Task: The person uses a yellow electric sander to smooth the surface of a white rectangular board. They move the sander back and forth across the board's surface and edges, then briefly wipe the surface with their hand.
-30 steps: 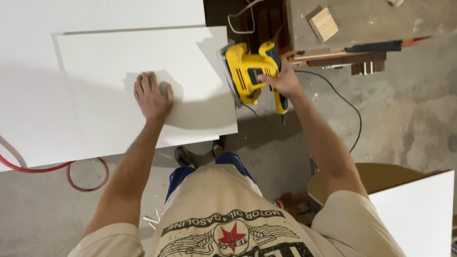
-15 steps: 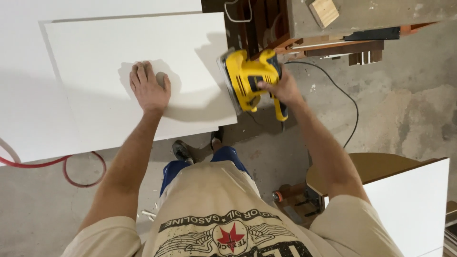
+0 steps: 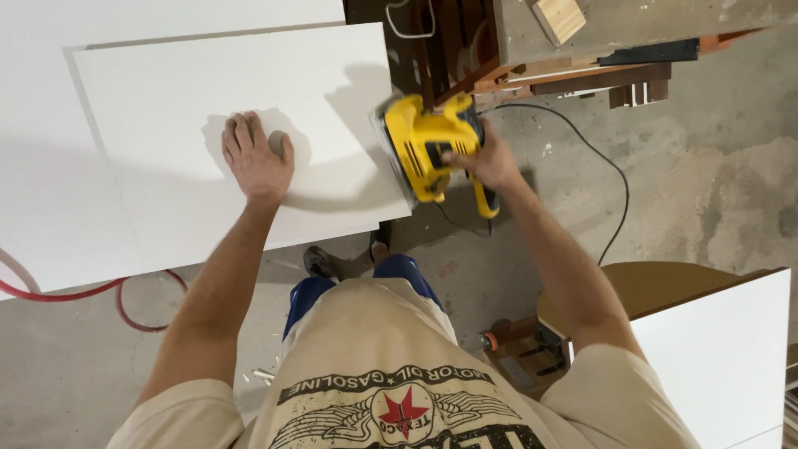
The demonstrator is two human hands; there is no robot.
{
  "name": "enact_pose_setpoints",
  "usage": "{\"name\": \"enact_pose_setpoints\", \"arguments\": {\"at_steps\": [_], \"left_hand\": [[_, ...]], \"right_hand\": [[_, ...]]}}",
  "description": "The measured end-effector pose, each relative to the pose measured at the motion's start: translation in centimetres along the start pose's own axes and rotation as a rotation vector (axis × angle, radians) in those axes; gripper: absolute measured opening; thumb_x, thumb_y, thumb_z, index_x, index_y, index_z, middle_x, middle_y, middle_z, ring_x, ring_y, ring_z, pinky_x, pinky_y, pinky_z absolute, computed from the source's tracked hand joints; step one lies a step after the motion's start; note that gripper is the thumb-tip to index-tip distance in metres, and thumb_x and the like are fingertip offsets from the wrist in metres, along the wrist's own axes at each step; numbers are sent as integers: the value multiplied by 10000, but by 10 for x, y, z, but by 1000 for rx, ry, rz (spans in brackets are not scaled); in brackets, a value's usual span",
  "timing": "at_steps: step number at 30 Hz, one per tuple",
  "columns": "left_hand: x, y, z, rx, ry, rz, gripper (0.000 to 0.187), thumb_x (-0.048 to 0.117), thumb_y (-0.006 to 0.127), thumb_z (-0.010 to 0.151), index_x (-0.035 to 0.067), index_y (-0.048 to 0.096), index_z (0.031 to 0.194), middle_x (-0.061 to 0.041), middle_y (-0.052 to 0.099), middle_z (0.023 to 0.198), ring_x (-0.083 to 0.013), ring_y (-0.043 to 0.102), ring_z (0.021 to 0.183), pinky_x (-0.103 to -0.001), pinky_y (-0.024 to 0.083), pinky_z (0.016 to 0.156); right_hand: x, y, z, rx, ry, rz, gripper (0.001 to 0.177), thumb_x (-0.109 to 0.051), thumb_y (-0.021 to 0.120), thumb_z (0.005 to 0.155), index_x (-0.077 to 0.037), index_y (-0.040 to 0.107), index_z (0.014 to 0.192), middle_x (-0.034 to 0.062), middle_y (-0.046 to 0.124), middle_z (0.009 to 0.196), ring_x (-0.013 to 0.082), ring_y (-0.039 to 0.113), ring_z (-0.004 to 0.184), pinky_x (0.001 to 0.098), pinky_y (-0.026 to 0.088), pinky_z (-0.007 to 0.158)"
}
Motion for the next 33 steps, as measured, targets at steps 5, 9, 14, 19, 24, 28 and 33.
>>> {"name": "enact_pose_setpoints", "arguments": {"at_steps": [5, 9, 14, 19, 24, 28, 33], "left_hand": [[9, -26, 11, -182, -94, -107, 641, 372, 597, 959, -50, 544, 1438, -259, 524, 1424, -449, 430, 1341, -584, 344, 1131], [5, -16, 13, -401, -224, -75, 705, 450, 583, 1004, -9, 435, 1517, -249, 436, 1526, -431, 334, 1428, -543, 268, 1178], [3, -12, 7, -225, -123, -49, 713, 457, 629, 971, -20, 496, 1484, -236, 529, 1463, -435, 416, 1383, -552, 338, 1147], [4, -14, 7, -259, -143, -67, 712, 448, 617, 969, -14, 482, 1493, -234, 495, 1492, -426, 391, 1402, -547, 314, 1164], [11, -30, 15, -238, -151, -105, 630, 355, 567, 963, -44, 521, 1449, -270, 519, 1452, -434, 423, 1376, -553, 332, 1154], [11, -32, 15, -156, -91, -82, 619, 380, 562, 986, -46, 526, 1434, -253, 527, 1399, -447, 453, 1324, -570, 369, 1124], [5, -17, 7, -170, -104, -58, 612, 381, 555, 1003, -48, 539, 1441, -254, 518, 1416, -440, 439, 1340, -561, 355, 1138]], "right_hand": [[-30, -22, 71, -113, -348, 57, 333, -270, 762, 934, -113, 608, 1183, 57, 722, 1136, 218, 744, 1060, 361, 653, 879], [-58, -33, 107, -10, 59, -69, 526, -344, 767, 886, -132, 506, 1291, 22, 704, 1198, 172, 732, 1077, 324, 649, 886], [-63, -41, 158, 51, 31, -122, 438, -376, 796, 872, -200, 551, 1189, -32, 688, 1088, 128, 683, 1006, 330, 573, 876], [-87, -31, 99, -41, 81, -76, 434, -211, 724, 916, -173, 536, 1306, -7, 710, 1157, 120, 719, 1005, 246, 604, 813], [-28, -15, 41, -109, -109, 46, 260, -135, 755, 897, -89, 599, 1099, 39, 729, 1063, 170, 752, 974, 261, 676, 783], [10, -8, -10, -91, 112, -105, 663, -333, 769, 837, -76, 451, 1359, 77, 685, 1198, 220, 718, 1043, 331, 640, 810], [-7, -5, -19, -45, 255, -160, 723, -364, 813, 782, -101, 473, 1362, 76, 706, 1223, 226, 727, 1054, 368, 625, 826]]}}
Point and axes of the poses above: each hand's wrist, its own z-axis towards the middle knuckle, its own y-axis out of the palm, x = y × z, the point moved 6 cm from there along z, towards the middle knuckle
